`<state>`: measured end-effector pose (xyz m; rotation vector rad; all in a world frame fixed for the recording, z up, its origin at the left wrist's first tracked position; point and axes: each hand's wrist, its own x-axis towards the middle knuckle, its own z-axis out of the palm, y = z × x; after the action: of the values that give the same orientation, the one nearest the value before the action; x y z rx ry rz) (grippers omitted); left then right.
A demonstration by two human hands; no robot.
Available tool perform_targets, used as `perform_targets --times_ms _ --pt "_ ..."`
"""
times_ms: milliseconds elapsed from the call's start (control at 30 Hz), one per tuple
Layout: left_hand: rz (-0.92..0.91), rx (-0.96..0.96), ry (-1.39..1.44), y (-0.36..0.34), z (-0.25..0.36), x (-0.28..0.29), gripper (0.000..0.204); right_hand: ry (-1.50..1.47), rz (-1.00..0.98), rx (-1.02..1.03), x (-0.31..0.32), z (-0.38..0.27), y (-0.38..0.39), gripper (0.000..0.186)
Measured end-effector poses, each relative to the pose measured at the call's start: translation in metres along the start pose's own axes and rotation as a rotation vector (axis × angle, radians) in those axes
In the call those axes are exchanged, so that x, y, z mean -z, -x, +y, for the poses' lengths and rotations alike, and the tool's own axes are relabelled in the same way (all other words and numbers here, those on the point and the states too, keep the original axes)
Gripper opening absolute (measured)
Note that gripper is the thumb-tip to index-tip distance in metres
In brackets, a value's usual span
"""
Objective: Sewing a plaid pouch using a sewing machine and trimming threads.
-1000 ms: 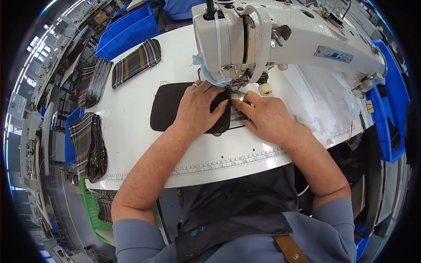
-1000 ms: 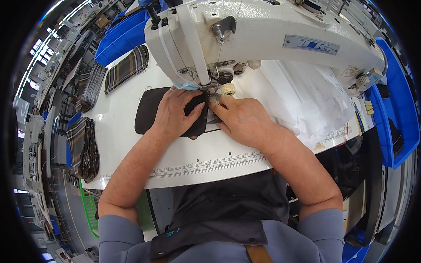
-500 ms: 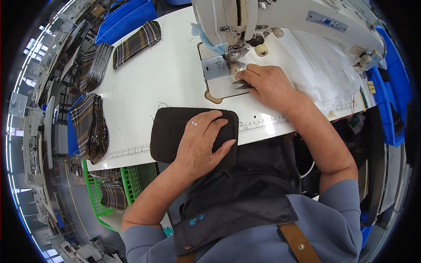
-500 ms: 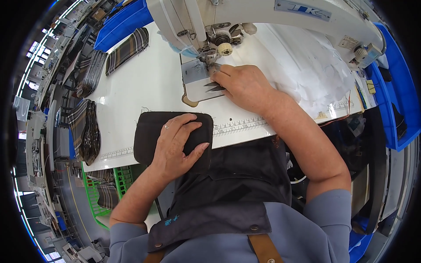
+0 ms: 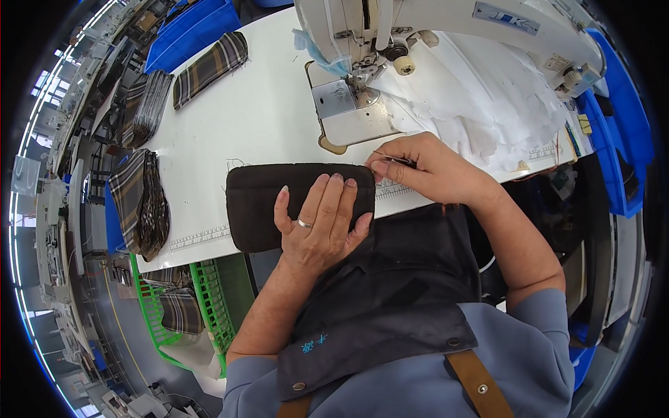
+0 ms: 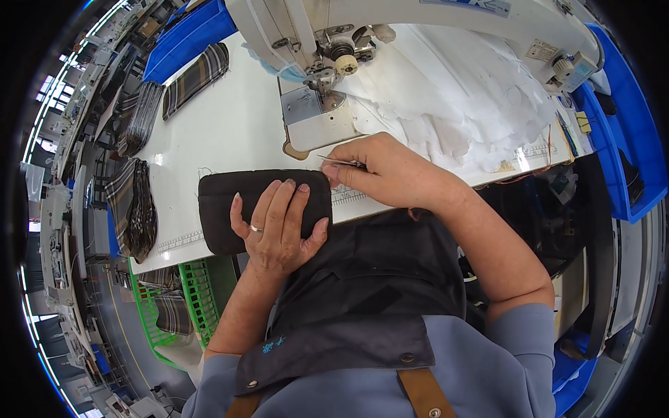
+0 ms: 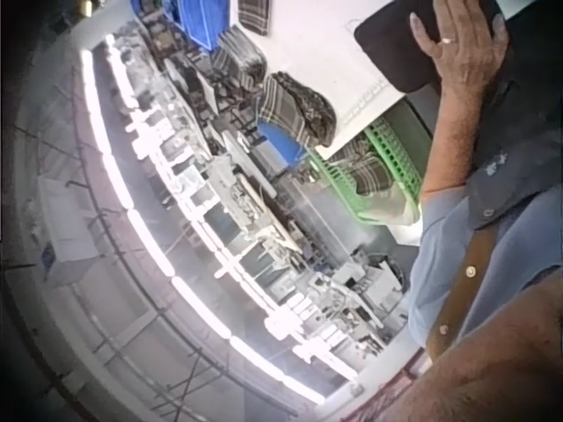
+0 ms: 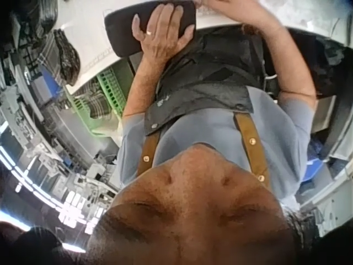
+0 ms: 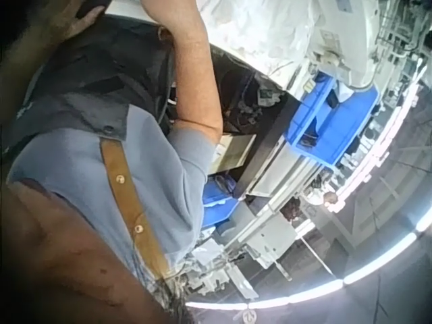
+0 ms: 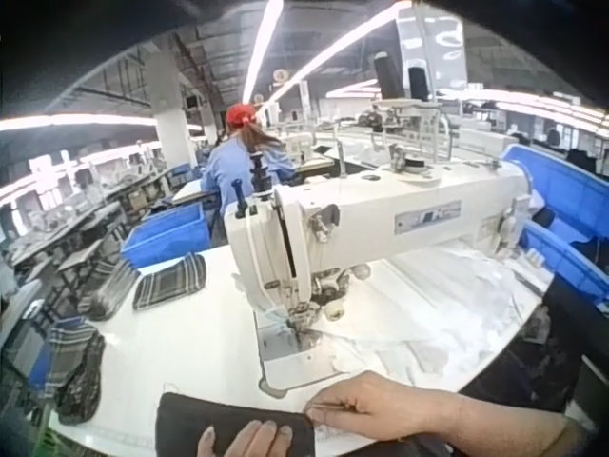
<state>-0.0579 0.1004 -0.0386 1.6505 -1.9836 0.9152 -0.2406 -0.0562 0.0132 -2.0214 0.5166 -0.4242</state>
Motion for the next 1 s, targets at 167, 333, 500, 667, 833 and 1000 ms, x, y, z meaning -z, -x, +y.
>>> perform_targets --times_ms 167,333,500,667,833,1000 --pt "0.103 0.017 -0.125 0.007 0.003 -0.005 0.035 -0.132 -0.067 -0.101 -0.003 0.0 -0.002 0.027" --pt "0.097 0.027 -0.129 0.007 0.003 -0.005 0.034 -0.031 -0.077 -0.108 0.001 -0.015 -0.003 0.026" --pt "0.097 0.026 -0.139 0.006 0.004 -0.006 0.034 0.06 -0.014 -0.073 -0.008 -0.005 -0.007 0.026" --pt "0.08 0.036 -0.153 0.006 0.002 -0.005 0.034 -0.004 0.018 -0.072 -0.009 -0.004 -0.009 0.025" --pt "0.083 0.031 -0.151 0.005 0.004 -0.005 0.034 -0.033 0.059 -0.023 -0.006 0.007 -0.011 0.025" --pt "0.084 0.03 -0.15 0.005 0.003 -0.005 0.034 -0.021 0.068 -0.026 -0.005 -0.003 -0.01 0.025"
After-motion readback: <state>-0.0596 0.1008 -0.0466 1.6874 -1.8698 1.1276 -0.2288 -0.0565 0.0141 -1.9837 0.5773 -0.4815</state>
